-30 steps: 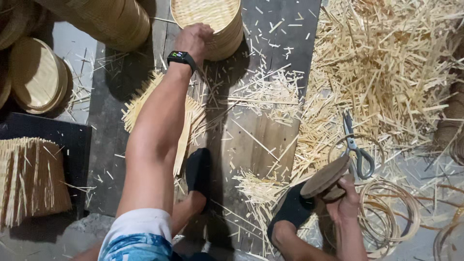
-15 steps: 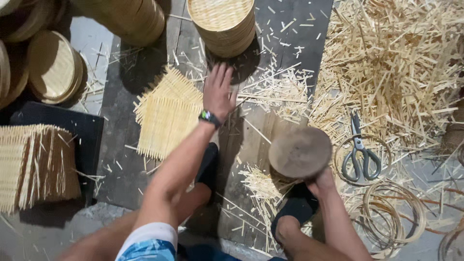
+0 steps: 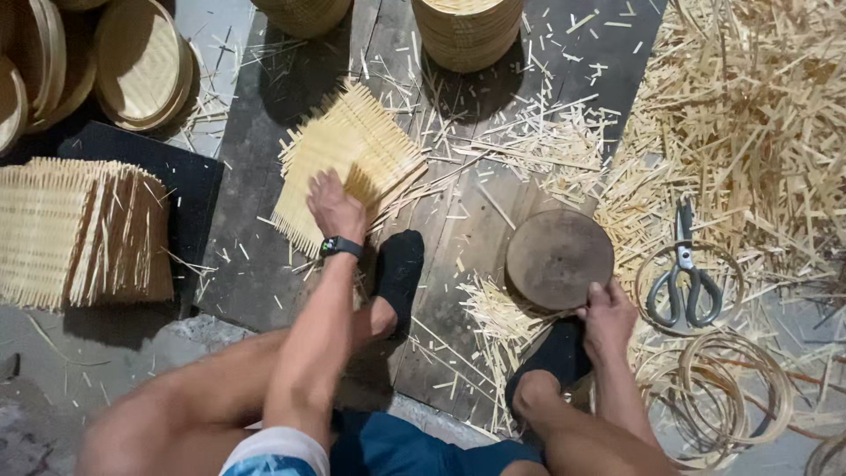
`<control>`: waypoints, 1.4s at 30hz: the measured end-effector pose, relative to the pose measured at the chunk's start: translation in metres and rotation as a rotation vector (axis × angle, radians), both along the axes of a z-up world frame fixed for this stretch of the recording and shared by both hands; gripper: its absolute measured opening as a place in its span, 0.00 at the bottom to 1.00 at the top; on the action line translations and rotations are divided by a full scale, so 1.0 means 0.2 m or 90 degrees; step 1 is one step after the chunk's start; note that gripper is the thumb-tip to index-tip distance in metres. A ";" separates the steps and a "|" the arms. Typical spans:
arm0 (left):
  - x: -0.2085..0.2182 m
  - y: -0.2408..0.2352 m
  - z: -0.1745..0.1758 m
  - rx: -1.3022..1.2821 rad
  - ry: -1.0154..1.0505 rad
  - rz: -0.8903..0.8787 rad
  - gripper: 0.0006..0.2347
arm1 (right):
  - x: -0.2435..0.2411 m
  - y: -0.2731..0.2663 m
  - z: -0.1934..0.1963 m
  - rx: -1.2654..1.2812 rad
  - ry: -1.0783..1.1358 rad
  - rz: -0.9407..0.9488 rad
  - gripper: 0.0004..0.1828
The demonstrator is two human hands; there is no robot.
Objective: The person repeatedly places a circular bamboo frame over a square woven mat, trims the excess mat with shears, and stacks the finished circular bases. The process is repeated multiple times using the same tools and materials.
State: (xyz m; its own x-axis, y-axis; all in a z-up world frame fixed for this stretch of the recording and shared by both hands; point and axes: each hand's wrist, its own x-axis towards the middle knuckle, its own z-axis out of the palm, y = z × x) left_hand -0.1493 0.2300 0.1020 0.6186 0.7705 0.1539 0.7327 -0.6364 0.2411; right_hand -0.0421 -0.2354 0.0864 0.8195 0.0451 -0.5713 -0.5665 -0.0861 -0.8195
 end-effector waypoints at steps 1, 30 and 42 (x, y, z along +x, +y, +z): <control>0.01 -0.03 0.06 0.119 -0.083 -0.011 0.23 | -0.02 0.04 0.01 -0.097 -0.037 0.026 0.24; 0.34 -0.62 -0.34 -0.848 -0.105 -0.036 0.08 | 0.19 0.09 -0.12 0.001 -0.064 0.063 0.11; 0.37 -0.62 -0.25 -0.832 -0.077 0.022 0.21 | 0.21 -0.68 -0.23 -0.684 -0.486 0.224 0.18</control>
